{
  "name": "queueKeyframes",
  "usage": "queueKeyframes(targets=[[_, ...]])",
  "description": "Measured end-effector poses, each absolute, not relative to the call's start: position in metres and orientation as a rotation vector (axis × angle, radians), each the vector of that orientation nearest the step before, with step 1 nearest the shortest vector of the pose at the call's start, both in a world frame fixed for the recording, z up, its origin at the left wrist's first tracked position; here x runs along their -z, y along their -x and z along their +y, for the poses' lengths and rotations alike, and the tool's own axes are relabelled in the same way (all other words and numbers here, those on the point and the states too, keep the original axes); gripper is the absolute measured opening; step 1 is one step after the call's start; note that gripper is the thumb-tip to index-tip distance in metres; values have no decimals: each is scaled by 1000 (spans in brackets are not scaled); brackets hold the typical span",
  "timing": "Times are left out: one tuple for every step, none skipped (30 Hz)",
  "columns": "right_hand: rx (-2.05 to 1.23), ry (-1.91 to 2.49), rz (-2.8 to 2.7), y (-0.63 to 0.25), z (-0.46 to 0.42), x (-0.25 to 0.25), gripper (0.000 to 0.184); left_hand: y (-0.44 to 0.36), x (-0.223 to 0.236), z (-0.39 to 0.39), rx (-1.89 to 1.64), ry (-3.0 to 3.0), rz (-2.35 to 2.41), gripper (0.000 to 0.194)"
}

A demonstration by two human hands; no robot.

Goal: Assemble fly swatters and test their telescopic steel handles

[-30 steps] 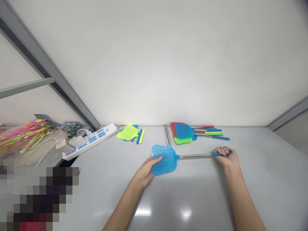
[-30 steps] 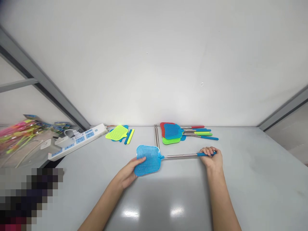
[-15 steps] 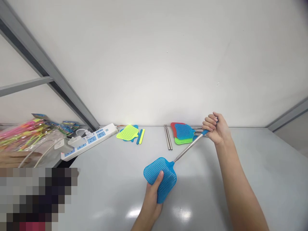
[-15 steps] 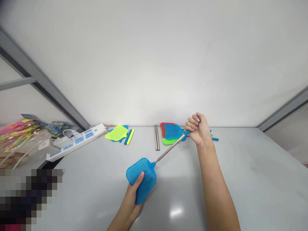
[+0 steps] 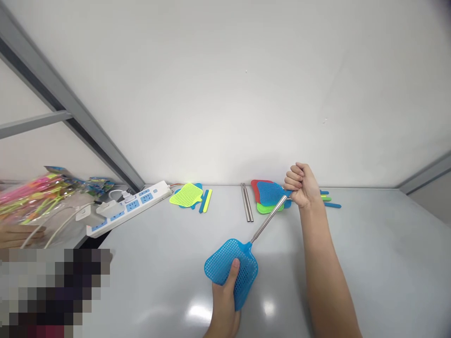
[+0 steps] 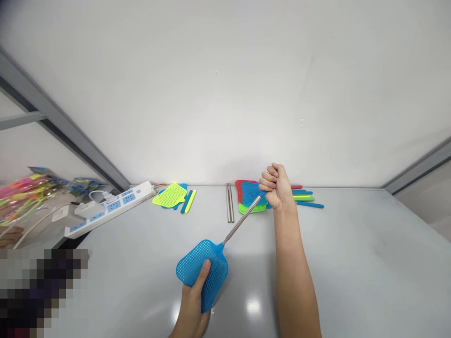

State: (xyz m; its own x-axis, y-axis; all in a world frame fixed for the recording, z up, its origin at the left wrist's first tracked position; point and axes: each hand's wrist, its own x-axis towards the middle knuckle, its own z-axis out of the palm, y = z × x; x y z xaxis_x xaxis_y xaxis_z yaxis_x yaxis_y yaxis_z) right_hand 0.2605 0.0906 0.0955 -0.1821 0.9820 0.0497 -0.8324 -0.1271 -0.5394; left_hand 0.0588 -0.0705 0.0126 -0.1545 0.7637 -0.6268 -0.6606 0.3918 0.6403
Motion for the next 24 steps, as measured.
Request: queueKeyframes(targets=[[-1699,363,-527,-261,91,-94,33,-59,-14,-70,-1247,-110,1201,44],[-1710,354,-520,-261,91,-92,33,-60,-16,-70,-1245,-106,1209,43],[-1719,345,-515,-261,92,-91,33,-60,-17,-70,-1244,-99,1218,43],[-1728,336,-509,-262,92,-90,33,-60,-19,-69,-1243,-90,1227,43],[-1736,327,-505,-262,92,-89,33,-61,-20,-69,-1243,-79,1235,43],[-1742,317,-500,-262,92,-88,33,-61,-21,-69,-1243,-70,1240,43],[-1747,308,-496,-261,93,-87,33,-61,-21,-68,-1245,-61,1244,43],[-1751,301,-492,-261,93,-86,33,-61,-22,-68,-1249,-54,1248,43],[-1756,296,-488,-260,94,-86,32,-61,-22,-67,-1253,-49,1250,43],[-1760,293,-484,-259,94,-85,32,-61,-22,-67,-1257,-45,1252,43],[-1766,292,-481,-258,95,-84,32,-61,-22,-67,-1261,-42,1254,43],[-1772,291,-477,-257,96,-84,32,-61,-22,-67,-1265,-39,1255,43],[-1778,289,-473,-257,96,-83,32,-62,-22,-67,-1270,-37,1256,43],[-1782,288,-469,-255,96,-82,32,-62,-21,-67,-1277,-36,1258,43],[-1786,287,-464,-254,97,-82,32,-62,-21,-67,-1284,-35,1260,44],[-1788,286,-461,-253,97,-81,32,-62,-21,-67,-1291,-34,1262,44],[-1791,286,-459,-251,97,-80,32,-62,-20,-67,-1296,-33,1263,44],[-1794,287,-459,-250,97,-80,32,-62,-19,-67,-1300,-30,1264,44],[-1798,288,-460,-247,98,-79,33,-61,-18,-67,-1303,-27,1265,43],[-1802,290,-462,-245,98,-78,33,-61,-17,-67,-1306,-24,1266,43],[-1806,292,-465,-242,99,-78,33,-60,-15,-67,-1309,-20,1267,42],[-1810,294,-466,-240,99,-77,33,-59,-13,-66,-1312,-15,1271,41],[-1815,296,-466,-237,100,-76,33,-59,-12,-66,-1314,-7,1277,40],[-1819,297,-465,-234,101,-76,33,-58,-11,-66,-1315,0,1284,39]])
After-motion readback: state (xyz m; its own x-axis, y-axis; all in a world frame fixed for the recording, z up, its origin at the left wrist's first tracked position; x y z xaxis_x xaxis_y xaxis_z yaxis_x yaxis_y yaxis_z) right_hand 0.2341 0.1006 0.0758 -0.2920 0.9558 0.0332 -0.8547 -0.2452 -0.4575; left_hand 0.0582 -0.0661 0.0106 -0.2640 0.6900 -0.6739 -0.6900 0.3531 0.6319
